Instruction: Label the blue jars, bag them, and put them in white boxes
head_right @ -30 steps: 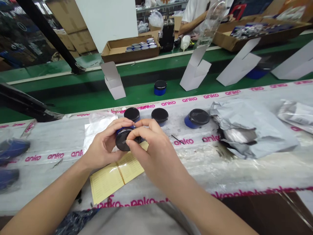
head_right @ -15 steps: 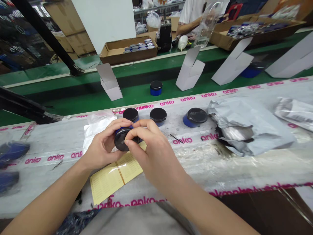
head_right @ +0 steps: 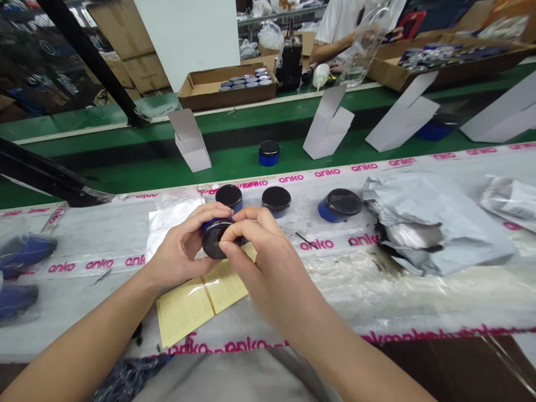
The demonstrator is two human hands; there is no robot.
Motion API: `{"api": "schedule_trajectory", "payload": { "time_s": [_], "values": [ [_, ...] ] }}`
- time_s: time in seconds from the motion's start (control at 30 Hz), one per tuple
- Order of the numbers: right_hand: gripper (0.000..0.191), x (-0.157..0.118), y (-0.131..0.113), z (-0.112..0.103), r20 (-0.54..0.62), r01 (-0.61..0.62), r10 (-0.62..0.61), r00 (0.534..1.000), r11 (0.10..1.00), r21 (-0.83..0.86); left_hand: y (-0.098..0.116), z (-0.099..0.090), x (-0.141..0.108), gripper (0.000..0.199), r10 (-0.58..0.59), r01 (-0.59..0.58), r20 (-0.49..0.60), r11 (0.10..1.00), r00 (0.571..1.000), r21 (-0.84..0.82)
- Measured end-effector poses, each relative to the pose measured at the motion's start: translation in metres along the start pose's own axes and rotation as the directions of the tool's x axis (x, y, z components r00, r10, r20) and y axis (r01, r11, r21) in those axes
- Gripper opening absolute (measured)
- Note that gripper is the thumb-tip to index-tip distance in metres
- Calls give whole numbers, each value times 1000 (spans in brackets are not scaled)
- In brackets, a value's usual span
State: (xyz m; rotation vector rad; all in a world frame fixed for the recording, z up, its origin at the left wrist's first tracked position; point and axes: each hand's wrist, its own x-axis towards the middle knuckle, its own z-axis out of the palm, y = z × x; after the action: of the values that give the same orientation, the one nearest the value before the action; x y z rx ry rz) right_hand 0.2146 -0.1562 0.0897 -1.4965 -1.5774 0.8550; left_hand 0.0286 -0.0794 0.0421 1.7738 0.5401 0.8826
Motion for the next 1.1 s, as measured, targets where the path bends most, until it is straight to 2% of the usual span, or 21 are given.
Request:
{"api": "schedule_trajectory", "payload": {
  "time_s": [0.6, 0.83, 1.1],
  "values": [
    [20, 0, -1, 2, -28, 52, -52, 998, 998, -22, 1, 1, 0, 76, -26, 27, -21, 1000, 999, 15],
    [22, -2, 1, -1, 7, 16, -16, 1000, 1000, 16, 2, 1, 1, 72, -10, 11, -15, 1000, 1000, 26],
    [18, 3, -4, -9, 68, 22, -19, 997, 999, -48, 2, 0, 0, 75, -26, 26, -14, 1000, 1000, 11]
  ]
}}
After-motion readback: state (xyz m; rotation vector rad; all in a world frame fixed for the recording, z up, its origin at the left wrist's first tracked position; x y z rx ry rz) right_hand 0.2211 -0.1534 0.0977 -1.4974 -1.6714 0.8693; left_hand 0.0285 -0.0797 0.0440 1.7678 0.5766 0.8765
